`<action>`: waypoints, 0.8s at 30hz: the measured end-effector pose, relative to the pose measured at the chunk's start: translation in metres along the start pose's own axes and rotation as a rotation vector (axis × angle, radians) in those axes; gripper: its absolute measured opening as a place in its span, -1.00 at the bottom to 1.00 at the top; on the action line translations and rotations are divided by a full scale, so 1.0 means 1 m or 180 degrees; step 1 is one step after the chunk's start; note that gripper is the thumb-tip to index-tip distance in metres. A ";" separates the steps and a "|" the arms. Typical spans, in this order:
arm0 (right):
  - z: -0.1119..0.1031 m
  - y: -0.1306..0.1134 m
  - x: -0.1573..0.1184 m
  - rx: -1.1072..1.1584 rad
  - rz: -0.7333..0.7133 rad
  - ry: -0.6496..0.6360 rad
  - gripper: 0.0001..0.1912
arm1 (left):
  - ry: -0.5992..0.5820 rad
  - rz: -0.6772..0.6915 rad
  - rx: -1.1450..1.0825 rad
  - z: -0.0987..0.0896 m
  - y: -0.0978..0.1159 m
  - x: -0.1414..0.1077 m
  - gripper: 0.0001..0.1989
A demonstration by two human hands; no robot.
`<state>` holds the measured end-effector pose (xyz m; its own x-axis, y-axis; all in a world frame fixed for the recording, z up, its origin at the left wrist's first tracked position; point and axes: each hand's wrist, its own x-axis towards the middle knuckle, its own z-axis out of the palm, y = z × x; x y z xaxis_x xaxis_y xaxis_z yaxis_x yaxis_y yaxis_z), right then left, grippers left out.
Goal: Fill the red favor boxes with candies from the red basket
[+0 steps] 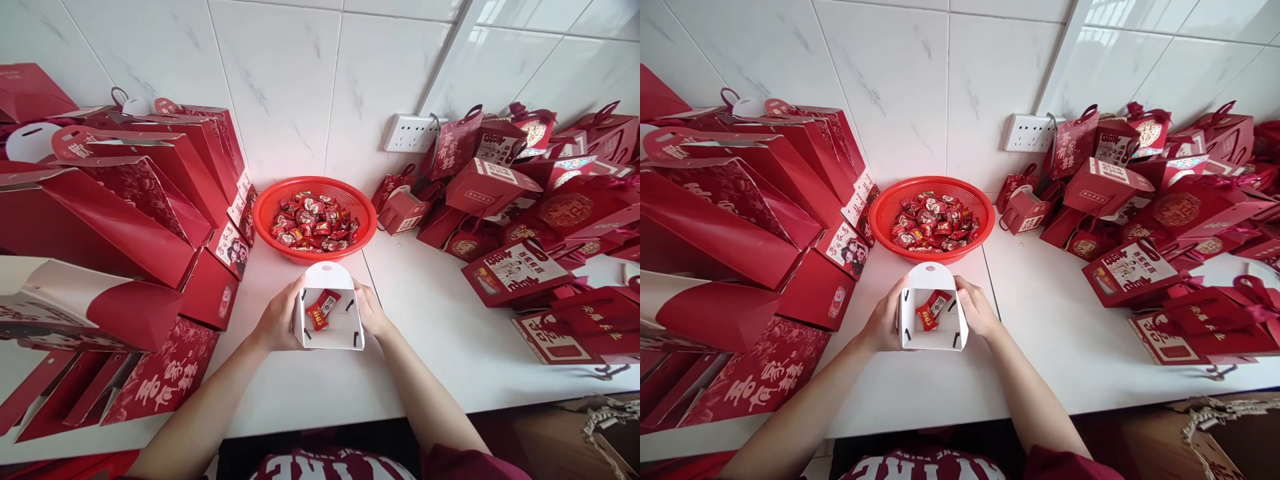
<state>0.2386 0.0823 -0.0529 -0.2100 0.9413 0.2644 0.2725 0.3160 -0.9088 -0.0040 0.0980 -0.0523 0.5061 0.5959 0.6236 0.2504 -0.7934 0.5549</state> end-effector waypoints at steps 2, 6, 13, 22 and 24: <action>0.001 -0.001 0.000 -0.0029 -0.0041 0.0003 -0.33 | -0.0009 -0.0080 -0.0010 0.000 0.001 0.000 0.33; 0.003 -0.003 0.000 -0.0022 0.0039 -0.0053 -0.38 | -0.0094 -0.0290 -0.0019 -0.003 0.000 -0.001 0.37; -0.014 0.001 0.007 -0.0569 -0.0223 0.1024 -0.67 | -0.0813 -0.1166 -0.0080 -0.015 0.005 0.008 0.25; -0.068 -0.046 0.082 -0.0877 -0.0647 0.1823 -0.78 | -0.1289 -0.1357 -0.0063 -0.015 0.010 0.012 0.18; -0.077 -0.056 0.126 -0.1138 -0.0358 0.1563 -0.75 | -0.1325 -0.1247 -0.0015 -0.013 0.009 0.012 0.18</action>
<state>0.2694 0.1928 0.0566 0.1778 0.8178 0.5473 0.5895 0.3568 -0.7247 -0.0066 0.0999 -0.0330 0.6590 0.7453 0.1017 0.4816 -0.5219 0.7040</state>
